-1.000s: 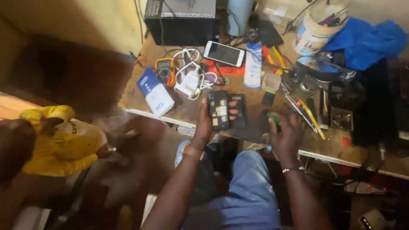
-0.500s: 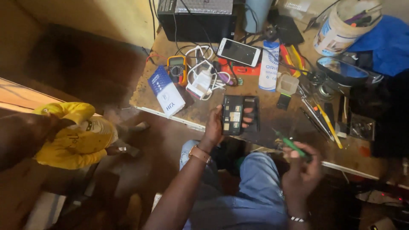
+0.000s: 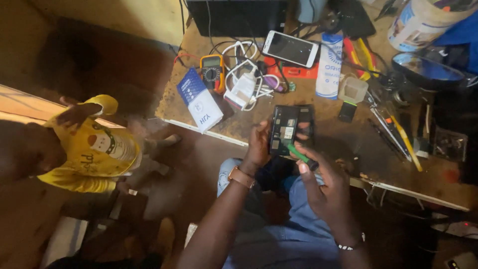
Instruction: Disassembling a mobile phone using a screwdriver to remove the casing and internal components for repair.
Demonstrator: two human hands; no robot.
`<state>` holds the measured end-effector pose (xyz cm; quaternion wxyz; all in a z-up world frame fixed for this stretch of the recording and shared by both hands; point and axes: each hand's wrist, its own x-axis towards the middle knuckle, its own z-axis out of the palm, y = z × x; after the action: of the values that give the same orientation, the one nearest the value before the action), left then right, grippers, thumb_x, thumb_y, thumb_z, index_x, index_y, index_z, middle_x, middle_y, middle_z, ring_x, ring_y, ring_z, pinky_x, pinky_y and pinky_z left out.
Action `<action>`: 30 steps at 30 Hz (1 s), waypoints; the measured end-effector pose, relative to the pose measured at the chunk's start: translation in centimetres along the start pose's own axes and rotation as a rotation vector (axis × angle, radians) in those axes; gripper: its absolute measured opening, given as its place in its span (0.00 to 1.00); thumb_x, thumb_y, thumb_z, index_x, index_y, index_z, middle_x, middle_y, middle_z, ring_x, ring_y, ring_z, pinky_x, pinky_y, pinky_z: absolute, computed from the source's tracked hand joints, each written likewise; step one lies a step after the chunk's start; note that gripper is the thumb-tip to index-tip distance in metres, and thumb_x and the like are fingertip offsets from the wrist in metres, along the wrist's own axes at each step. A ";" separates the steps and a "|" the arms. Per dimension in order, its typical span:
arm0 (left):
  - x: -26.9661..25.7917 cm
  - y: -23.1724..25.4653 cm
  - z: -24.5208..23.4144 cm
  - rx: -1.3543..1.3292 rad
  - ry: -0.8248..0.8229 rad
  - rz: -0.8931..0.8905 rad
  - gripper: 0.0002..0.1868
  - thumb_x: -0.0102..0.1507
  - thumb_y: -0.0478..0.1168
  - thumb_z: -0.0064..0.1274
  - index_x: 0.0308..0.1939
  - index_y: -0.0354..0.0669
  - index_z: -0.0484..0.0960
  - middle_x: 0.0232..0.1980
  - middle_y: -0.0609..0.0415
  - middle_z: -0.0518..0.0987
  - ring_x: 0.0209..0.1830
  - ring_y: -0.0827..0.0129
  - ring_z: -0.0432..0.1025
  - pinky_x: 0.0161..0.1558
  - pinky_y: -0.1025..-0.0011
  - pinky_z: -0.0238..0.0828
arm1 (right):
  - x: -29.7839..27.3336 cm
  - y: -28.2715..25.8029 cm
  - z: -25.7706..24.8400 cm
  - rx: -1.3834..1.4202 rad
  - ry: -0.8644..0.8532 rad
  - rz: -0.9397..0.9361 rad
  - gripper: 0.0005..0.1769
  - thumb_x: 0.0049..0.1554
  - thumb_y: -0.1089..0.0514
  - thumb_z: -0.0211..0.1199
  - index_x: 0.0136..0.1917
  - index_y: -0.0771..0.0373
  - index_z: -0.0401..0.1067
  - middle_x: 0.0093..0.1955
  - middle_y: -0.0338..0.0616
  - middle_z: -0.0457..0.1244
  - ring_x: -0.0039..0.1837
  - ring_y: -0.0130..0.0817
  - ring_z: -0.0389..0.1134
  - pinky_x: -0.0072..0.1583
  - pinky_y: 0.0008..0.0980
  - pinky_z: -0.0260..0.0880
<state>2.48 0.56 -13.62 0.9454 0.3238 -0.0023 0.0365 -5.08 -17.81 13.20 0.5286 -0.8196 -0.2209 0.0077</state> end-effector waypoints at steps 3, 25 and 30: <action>0.1 -0.2 0.6 -0.122 0.089 -0.069 0.29 0.74 0.53 0.34 0.72 0.42 0.77 0.71 0.44 0.78 0.70 0.54 0.72 0.69 0.55 0.65 | 0.1 0.7 0.2 -0.066 -0.014 -0.057 0.21 0.68 0.52 0.53 0.67 0.65 0.74 0.67 0.50 0.71 0.69 0.43 0.73 0.67 0.41 0.73; -2.8 4.8 9.6 -0.239 0.146 -0.053 0.33 0.75 0.69 0.39 0.74 0.58 0.76 0.71 0.47 0.79 0.65 0.56 0.76 0.69 0.59 0.72 | 6.3 -2.6 -1.0 -0.313 -0.102 -0.279 0.11 0.63 0.67 0.65 0.60 0.67 0.79 0.47 0.65 0.70 0.51 0.69 0.74 0.49 0.57 0.76; -5.2 5.2 12.2 -0.224 0.338 -0.081 0.32 0.76 0.64 0.35 0.75 0.56 0.78 0.72 0.50 0.79 0.66 0.60 0.76 0.71 0.64 0.69 | 4.0 -4.3 -1.6 -0.276 -0.054 -0.213 0.14 0.63 0.57 0.67 0.60 0.63 0.80 0.44 0.60 0.72 0.48 0.62 0.75 0.47 0.52 0.77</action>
<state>-2.80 -3.15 -0.95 0.9631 0.2058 0.1656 0.0516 -2.61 -16.28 18.49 0.4028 -0.8557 -0.3198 -0.0567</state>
